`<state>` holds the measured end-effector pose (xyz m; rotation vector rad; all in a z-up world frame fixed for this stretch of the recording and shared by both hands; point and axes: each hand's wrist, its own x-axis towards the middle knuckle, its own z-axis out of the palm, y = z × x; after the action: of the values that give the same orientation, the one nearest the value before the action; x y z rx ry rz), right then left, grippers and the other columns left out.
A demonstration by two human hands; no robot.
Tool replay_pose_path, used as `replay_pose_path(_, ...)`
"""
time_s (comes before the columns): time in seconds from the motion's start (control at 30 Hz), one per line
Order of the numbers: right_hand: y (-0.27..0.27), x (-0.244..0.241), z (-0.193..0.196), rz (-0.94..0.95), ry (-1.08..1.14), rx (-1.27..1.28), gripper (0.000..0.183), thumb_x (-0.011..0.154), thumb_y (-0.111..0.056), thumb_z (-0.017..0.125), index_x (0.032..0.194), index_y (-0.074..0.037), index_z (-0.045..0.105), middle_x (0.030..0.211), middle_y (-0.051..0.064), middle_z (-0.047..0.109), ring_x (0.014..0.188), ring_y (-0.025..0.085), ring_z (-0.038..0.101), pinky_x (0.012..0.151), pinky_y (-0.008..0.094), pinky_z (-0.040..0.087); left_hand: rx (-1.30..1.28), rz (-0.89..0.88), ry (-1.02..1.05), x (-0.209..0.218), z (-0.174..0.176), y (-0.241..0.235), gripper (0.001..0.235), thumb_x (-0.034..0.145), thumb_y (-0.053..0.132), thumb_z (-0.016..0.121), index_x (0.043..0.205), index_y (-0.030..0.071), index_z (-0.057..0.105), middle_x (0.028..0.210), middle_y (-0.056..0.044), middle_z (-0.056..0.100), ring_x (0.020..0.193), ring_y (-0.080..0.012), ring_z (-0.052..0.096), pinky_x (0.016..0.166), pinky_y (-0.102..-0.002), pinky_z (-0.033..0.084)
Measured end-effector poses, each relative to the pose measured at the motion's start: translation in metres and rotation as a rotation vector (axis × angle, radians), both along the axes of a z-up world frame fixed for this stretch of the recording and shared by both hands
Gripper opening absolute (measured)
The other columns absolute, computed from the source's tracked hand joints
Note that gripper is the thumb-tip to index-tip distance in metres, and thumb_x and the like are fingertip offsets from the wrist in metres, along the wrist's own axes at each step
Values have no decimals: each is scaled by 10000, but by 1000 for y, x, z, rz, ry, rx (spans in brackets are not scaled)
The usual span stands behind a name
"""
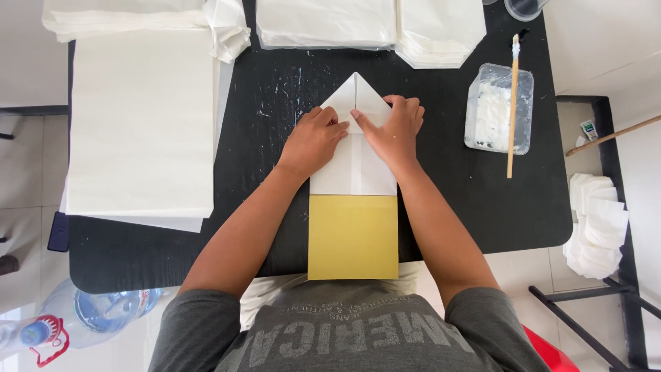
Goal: The person folds a white paper sheet into a box shape, applies glue with a brush to the flaps, and presses them to seal. The person then lifts the assembled box to show the finished product.
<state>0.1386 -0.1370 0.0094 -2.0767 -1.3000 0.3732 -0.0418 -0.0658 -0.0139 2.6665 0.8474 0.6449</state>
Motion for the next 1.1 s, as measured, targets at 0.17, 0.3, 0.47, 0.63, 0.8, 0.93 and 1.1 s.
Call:
replay_pose_path(0.17,4,4,-9,-31,-26,-38,611,857,-460,867,1129,-49,507,1096,107,401,1184,346,374,1091,497,239,-14,-11,35,3,3,-4,171,990,221,680,1074,146,809,940,-42,660,914,-186,641,823,-327,536)
replay_pose_path(0.3,6,10,-18,-15,-15,38,607,831,-442,889,1075,-87,461,1065,79,385,1131,303,386,1044,477,276,5,89,-158,6,-8,1,121,869,278,812,984,249,837,1110,-8,660,1106,-245,593,873,-380,477)
replay_pose_path(0.47,4,10,-6,34,80,117,614,836,-445,897,1083,-110,446,1052,48,377,1097,264,408,988,426,330,-424,239,-340,3,36,-1,515,829,219,891,1273,161,637,1343,-130,623,1259,-370,565,1069,-486,484)
replay_pose_path(0.63,3,23,-4,128,271,241,562,884,-395,883,1112,-81,477,1053,70,398,1022,273,453,934,390,379,-720,288,-391,-4,43,7,812,786,244,934,1436,221,448,1191,-118,733,1132,-357,694,977,-478,551)
replay_pose_path(0.8,-8,30,7,291,385,291,724,871,-234,885,1436,-117,447,1208,131,506,1114,291,538,1011,441,412,-696,285,-563,-1,36,5,767,793,145,928,1432,250,516,1117,-122,754,1062,-327,721,930,-466,571)
replay_pose_path(0.93,-7,31,15,254,386,201,770,874,-355,831,1496,-201,406,1115,55,477,1027,157,554,920,302,473,-682,257,-518,-1,45,-1,749,873,282,842,1510,279,448,1144,-33,721,1084,-166,700,886,-294,563)
replay_pose_path(1.1,-10,33,16,352,429,272,654,1017,-379,659,1564,-225,335,1119,41,458,961,125,529,863,257,464,-681,235,-632,-3,39,-4,749,901,289,845,1528,280,434,1179,-43,678,1049,-160,693,827,-274,605)
